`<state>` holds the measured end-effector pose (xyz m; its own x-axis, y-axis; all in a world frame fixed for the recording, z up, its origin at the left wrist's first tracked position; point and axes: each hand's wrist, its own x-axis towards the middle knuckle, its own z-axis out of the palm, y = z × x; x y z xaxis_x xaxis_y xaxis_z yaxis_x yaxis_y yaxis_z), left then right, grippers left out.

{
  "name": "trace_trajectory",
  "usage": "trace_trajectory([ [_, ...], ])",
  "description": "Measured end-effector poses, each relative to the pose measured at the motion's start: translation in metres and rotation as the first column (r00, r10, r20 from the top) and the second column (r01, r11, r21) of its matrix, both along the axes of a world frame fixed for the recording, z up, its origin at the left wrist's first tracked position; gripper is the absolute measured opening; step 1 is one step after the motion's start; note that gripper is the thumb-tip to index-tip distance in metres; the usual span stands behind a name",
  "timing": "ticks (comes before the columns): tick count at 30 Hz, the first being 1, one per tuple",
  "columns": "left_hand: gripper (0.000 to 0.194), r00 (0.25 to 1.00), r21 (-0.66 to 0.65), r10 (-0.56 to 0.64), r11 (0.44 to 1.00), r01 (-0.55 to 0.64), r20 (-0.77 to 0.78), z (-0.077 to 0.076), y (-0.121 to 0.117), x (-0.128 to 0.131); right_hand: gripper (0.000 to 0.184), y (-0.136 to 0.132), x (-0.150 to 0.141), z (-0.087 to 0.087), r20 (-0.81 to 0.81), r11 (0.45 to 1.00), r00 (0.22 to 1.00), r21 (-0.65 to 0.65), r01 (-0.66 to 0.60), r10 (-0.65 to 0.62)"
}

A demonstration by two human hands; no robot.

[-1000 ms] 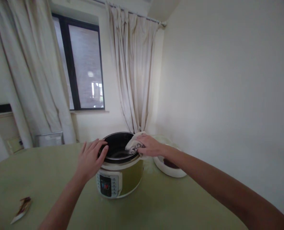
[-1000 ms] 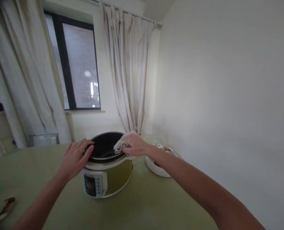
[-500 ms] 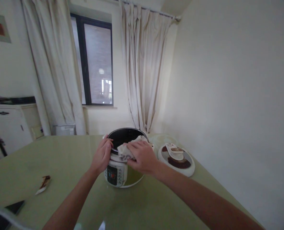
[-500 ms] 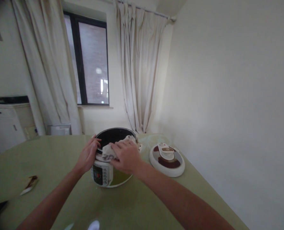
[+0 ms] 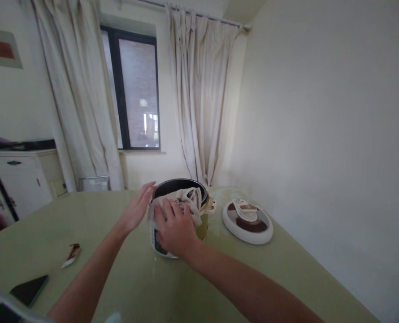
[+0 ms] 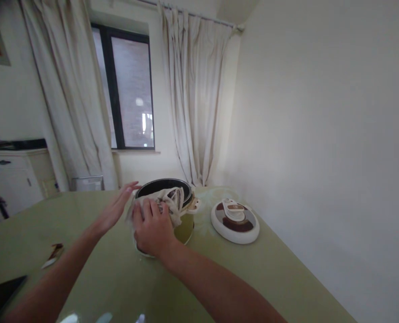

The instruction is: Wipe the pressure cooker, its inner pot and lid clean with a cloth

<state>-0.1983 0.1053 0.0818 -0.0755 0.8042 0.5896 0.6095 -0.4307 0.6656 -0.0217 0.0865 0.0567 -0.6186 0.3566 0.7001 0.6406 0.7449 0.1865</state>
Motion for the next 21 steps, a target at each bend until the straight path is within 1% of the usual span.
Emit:
trace_trajectory([
  [2,0.062,0.984,0.034,-0.033,0.999,0.039,-0.173,0.015,-0.006,0.019,0.06,0.005,0.02,0.002,0.026,0.99,0.99,0.025,-0.14,0.14],
  [4,0.063,0.931,-0.006,-0.105,0.994,0.11,-0.349,0.025,-0.008,0.043,0.05,0.011,0.046,0.004,0.008,0.951,0.952,0.036,-0.307,0.306],
  [5,0.064,0.897,-0.041,-0.118,0.993,0.111,-0.426,0.028,-0.008,0.055,0.043,0.015,0.06,0.006,-0.03,0.929,0.928,0.036,-0.37,0.371],
  [6,0.064,0.862,-0.068,-0.1,0.995,0.076,-0.498,0.029,-0.007,0.065,0.037,0.02,0.073,0.009,-0.104,0.916,0.91,0.034,-0.399,0.401],
  [7,0.064,0.821,-0.077,-0.057,0.997,0.016,-0.568,0.028,-0.007,0.073,0.033,0.026,0.086,0.012,-0.204,0.919,0.899,0.024,-0.393,0.389],
  [8,0.063,0.775,-0.059,0.003,0.997,-0.052,-0.632,0.026,-0.007,0.08,0.031,0.032,0.097,0.015,-0.313,0.935,0.888,0.002,-0.355,0.338],
  [9,0.062,0.729,-0.02,0.066,0.994,-0.109,-0.681,0.023,-0.008,0.085,0.031,0.039,0.105,0.019,-0.408,0.954,0.876,-0.04,-0.298,0.257],
  [10,0.062,0.691,0.034,0.124,0.989,-0.142,-0.712,0.018,-0.01,0.088,0.032,0.047,0.111,0.022,-0.47,0.966,0.868,-0.102,-0.237,0.164],
  [11,0.063,0.668,0.094,0.169,0.985,-0.147,-0.725,0.013,-0.012,0.091,0.034,0.055,0.114,0.025,-0.483,0.967,0.872,-0.181,-0.181,0.073],
  [12,0.064,0.659,0.152,0.201,0.98,-0.132,-0.725,0.007,-0.015,0.091,0.036,0.063,0.114,0.026,-0.446,0.955,0.895,-0.268,-0.124,-0.009],
  [14,0.069,0.671,0.238,0.233,0.968,-0.086,-0.704,-0.003,-0.02,0.089,0.039,0.077,0.11,0.027,-0.304,0.911,0.945,-0.413,-0.014,-0.123],
  [15,0.069,0.683,0.259,0.229,0.964,-0.06,-0.693,-0.007,-0.022,0.084,0.04,0.081,0.107,0.025,-0.24,0.891,0.958,-0.452,0.034,-0.158],
  [17,0.063,0.713,0.263,0.188,0.965,-0.005,-0.675,-0.011,-0.022,0.07,0.043,0.086,0.1,0.021,-0.179,0.873,0.963,-0.478,0.095,-0.202],
  [19,0.05,0.746,0.221,0.104,0.973,0.06,-0.658,-0.01,-0.017,0.048,0.046,0.085,0.098,0.016,-0.181,0.88,0.963,-0.466,0.096,-0.201],
  [21,0.041,0.783,0.154,-0.001,0.98,0.123,-0.622,-0.006,-0.008,0.024,0.045,0.083,0.098,0.013,-0.179,0.894,0.967,-0.44,0.089,-0.184],
])
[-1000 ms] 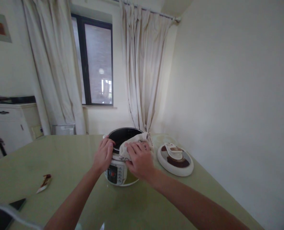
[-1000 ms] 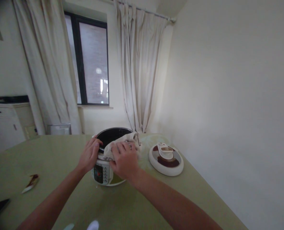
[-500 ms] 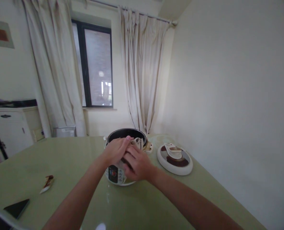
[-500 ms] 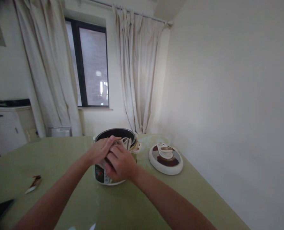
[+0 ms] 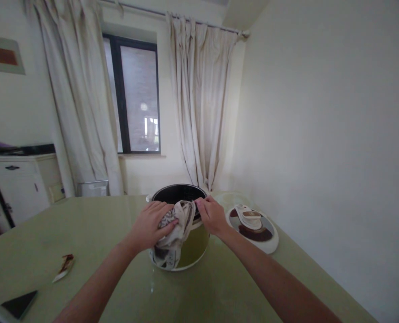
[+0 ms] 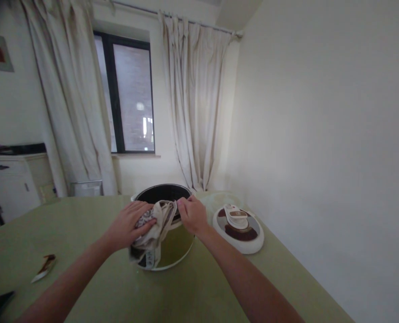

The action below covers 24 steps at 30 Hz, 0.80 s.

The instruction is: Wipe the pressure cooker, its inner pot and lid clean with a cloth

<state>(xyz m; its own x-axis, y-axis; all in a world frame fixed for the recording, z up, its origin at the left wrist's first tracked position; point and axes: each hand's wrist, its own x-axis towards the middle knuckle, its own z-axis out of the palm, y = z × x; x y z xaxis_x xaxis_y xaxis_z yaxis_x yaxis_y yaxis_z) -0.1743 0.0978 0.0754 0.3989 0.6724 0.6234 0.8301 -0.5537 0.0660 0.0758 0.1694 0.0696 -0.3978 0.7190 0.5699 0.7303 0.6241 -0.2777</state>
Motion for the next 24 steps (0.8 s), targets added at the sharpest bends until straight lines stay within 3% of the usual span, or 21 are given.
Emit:
trace_trajectory([
  [3,0.043,0.989,-0.118,-0.031,0.992,0.048,0.145,0.006,0.022,-0.032,0.046,-0.001,0.001,-0.002,0.027,0.999,1.0,0.037,-0.009,0.008],
  [7,0.064,0.929,-0.229,0.135,0.972,-0.056,0.346,0.016,0.06,-0.052,0.052,0.003,0.001,-0.004,0.024,0.993,0.998,0.098,-0.061,0.059],
  [10,0.072,0.924,-0.275,0.166,0.959,-0.069,0.344,0.028,0.085,-0.054,0.056,0.006,0.001,-0.005,0.039,0.989,0.996,0.12,-0.082,0.078],
  [13,0.072,0.938,-0.317,0.157,0.947,-0.054,0.309,0.037,0.096,-0.053,0.057,0.008,0.0,-0.006,0.071,0.992,0.996,0.114,-0.06,0.052],
  [15,0.067,0.946,-0.338,0.154,0.94,-0.052,0.284,0.037,0.089,-0.05,0.055,0.009,-0.001,-0.006,0.09,0.991,0.995,0.125,-0.046,0.035],
  [18,0.058,0.966,-0.3,0.188,0.945,-0.129,0.179,0.03,0.059,-0.032,0.051,0.009,-0.003,-0.007,0.114,0.991,0.993,0.134,-0.027,0.012],
  [22,0.051,0.952,-0.05,0.306,0.951,-0.306,-0.005,0.016,0.009,0.032,0.047,0.009,-0.003,-0.006,0.157,0.993,0.987,0.117,0.009,-0.028],
  [24,0.047,0.904,0.071,0.427,0.902,-0.425,-0.015,0.012,-0.006,0.071,0.044,0.009,-0.002,-0.005,0.171,0.996,0.985,0.083,0.024,-0.038],
])
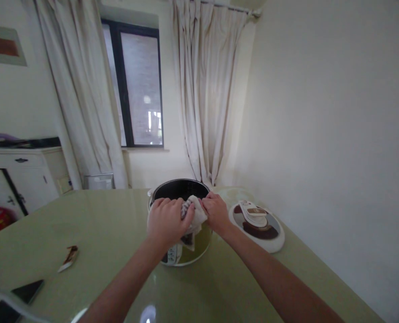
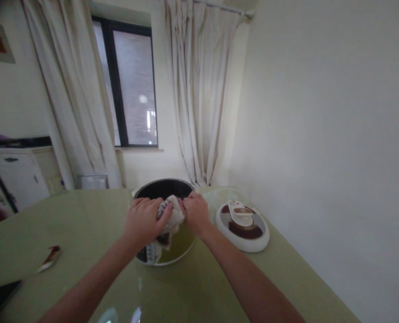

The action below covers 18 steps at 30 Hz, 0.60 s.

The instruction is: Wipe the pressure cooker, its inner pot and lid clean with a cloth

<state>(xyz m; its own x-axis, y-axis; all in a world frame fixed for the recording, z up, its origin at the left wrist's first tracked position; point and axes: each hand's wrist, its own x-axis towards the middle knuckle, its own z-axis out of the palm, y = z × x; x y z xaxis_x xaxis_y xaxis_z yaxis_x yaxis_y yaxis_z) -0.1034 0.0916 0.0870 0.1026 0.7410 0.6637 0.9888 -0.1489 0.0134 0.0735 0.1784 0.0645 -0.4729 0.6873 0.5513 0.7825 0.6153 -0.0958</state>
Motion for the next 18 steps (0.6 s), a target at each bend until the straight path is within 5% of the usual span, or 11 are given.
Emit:
trace_trajectory([
  [3,0.047,0.994,0.095,0.11,0.989,-0.109,-0.005,-0.003,-0.005,0.035,0.033,-0.002,0.002,0.001,-0.009,0.998,1.0,-0.06,0.012,-0.012],
  [5,0.048,0.995,0.078,0.096,0.992,-0.095,-0.012,-0.002,-0.002,0.036,0.026,-0.004,0.002,0.003,-0.017,0.997,1.0,-0.076,0.019,-0.021],
  [9,0.052,0.996,-0.052,-0.021,0.999,0.016,-0.083,0.006,0.007,0.004,0.032,-0.005,0.007,0.009,-0.045,0.996,0.998,-0.078,-0.047,0.043],
  [14,0.052,0.983,-0.229,-0.17,0.962,0.15,-0.072,0.017,0.02,-0.042,0.037,0.012,0.025,0.016,-0.103,0.92,0.914,0.025,-0.392,0.393],
  [18,0.051,0.987,-0.264,-0.158,0.952,0.153,0.002,0.019,0.026,-0.061,0.052,0.019,0.031,0.013,0.072,0.929,0.929,0.047,-0.367,0.363],
])
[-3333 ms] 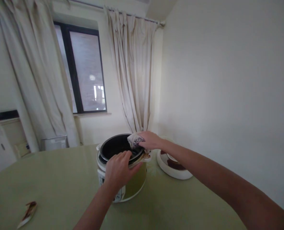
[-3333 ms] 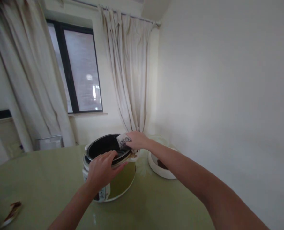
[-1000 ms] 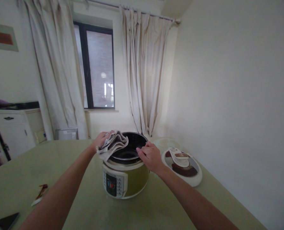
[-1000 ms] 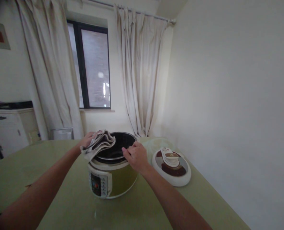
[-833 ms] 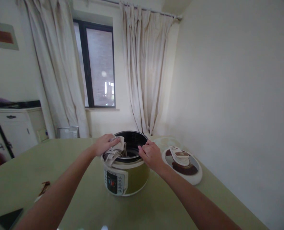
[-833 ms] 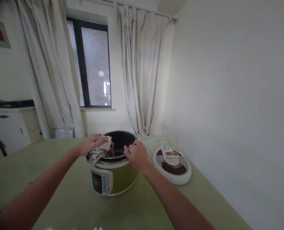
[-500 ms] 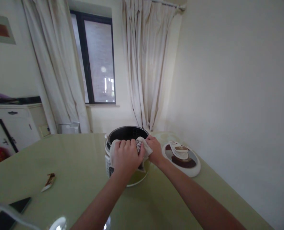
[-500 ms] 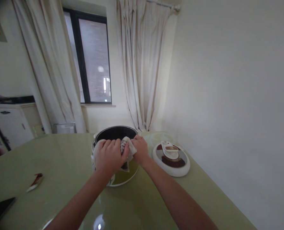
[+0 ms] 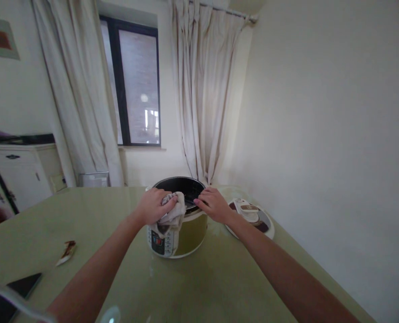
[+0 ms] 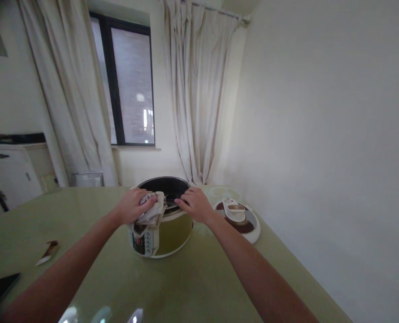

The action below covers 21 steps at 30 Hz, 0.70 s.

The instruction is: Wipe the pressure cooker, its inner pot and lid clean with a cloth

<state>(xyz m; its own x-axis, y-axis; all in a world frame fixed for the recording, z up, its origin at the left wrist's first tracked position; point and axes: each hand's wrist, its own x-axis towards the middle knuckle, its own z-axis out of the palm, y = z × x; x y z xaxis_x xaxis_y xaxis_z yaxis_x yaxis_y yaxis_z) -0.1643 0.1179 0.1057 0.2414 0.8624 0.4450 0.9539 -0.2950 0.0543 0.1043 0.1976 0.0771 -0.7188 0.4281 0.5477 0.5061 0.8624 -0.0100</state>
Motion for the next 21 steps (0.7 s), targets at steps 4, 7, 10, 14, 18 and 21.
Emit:
trace_trajectory([
  [4,0.056,0.988,0.051,0.155,0.987,-0.154,-0.016,-0.002,-0.006,0.014,0.046,-0.011,-0.012,-0.002,0.122,0.994,0.987,0.041,0.099,-0.103],
  [7,0.057,0.975,0.12,0.219,0.969,-0.214,-0.03,-0.005,-0.014,0.039,0.034,-0.024,-0.025,-0.003,0.195,0.985,0.967,0.069,0.155,-0.166],
  [10,0.057,0.968,0.147,0.25,0.957,-0.249,0.012,-0.008,-0.017,0.049,0.03,-0.033,-0.03,-0.001,0.206,0.982,0.961,0.072,0.174,-0.185],
  [14,0.057,0.996,0.061,0.094,0.994,-0.093,-0.013,-0.006,-0.004,0.025,0.031,-0.023,-0.012,0.014,0.179,0.998,0.984,-0.059,-0.011,0.021],
  [18,0.06,0.999,-0.067,0.018,0.998,-0.015,0.045,0.0,0.014,-0.012,0.037,0.003,0.015,0.032,0.147,0.973,0.967,-0.129,-0.191,0.209],
  [21,0.061,0.995,-0.075,0.056,0.996,-0.05,0.083,0.002,0.017,-0.017,0.042,0.01,0.018,0.035,0.189,0.973,0.96,-0.14,-0.182,0.207],
])
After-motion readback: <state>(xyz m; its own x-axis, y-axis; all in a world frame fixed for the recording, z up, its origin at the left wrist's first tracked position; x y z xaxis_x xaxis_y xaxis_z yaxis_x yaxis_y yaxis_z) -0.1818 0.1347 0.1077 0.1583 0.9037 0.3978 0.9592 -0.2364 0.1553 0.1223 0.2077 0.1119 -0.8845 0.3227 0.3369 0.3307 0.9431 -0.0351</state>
